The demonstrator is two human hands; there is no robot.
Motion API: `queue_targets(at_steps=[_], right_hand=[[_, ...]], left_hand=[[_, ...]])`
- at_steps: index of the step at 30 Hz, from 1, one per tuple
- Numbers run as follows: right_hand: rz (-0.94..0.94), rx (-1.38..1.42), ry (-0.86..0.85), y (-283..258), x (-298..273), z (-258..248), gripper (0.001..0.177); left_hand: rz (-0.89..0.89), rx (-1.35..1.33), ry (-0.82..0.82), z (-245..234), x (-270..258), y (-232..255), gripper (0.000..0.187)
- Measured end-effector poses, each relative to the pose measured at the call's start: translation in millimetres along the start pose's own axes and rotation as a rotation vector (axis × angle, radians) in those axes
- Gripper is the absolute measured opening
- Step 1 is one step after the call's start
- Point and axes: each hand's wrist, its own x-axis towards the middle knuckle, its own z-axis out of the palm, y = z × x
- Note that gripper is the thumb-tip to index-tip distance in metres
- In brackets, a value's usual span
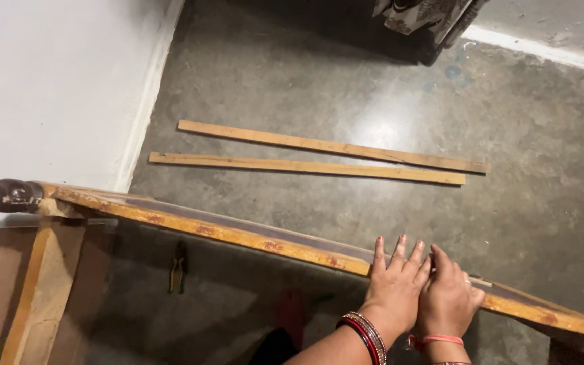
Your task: The person uses a screwdriver to remove screws from a wooden bed frame, then picks up and positions two wooden slats into the frame slots. The person aligns and places the slats one at a time.
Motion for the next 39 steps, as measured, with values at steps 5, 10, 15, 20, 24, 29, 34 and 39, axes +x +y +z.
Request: queue_targets(at_steps=[5, 10, 15, 20, 24, 29, 34, 39], right_hand=[[0.003, 0.008, -0.147, -4.1, 19.8, -3.1, 0.041], [-0.086, 0.088, -0.100, 1.6, 21.0, -1.5, 0.048], [-0.104, 0.112, -0.137, 5.5, 24.1, -2.9, 0.051], [-0.146, 0.009, -0.110, 12.4, 45.0, -1.9, 0.061], [-0.200, -0.006, -0.080, 16.2, 68.2, 5.3, 0.064], [-0.257, -0.035, -0.096, 4.0, 88.7, 2.8, 0.072], [-0.235, -0.021, -0.144, -7.9, 98.5, -2.4, 0.079], [-0.227, -0.080, -0.202, -10.7, 110.5, 13.6, 0.085]], left_hand=[[0.015, -0.053, -0.041, -9.9, 11.1, -8.2, 0.081], [0.013, -0.039, -0.031, -9.4, 9.3, -6.7, 0.091], [0.015, -0.096, -0.063, -9.6, 5.4, -4.8, 0.098], [-0.015, -0.352, -0.010, -8.1, 17.8, -15.3, 0.095], [-0.056, -0.332, 0.078, -13.6, 35.5, -27.1, 0.074], [-0.110, -0.039, 0.090, -44.4, 43.7, -40.9, 0.072], [-0.154, -0.030, 0.174, -63.7, 38.2, -53.4, 0.074], [-0.153, -0.024, 0.208, -63.7, 48.0, -69.6, 0.076]])
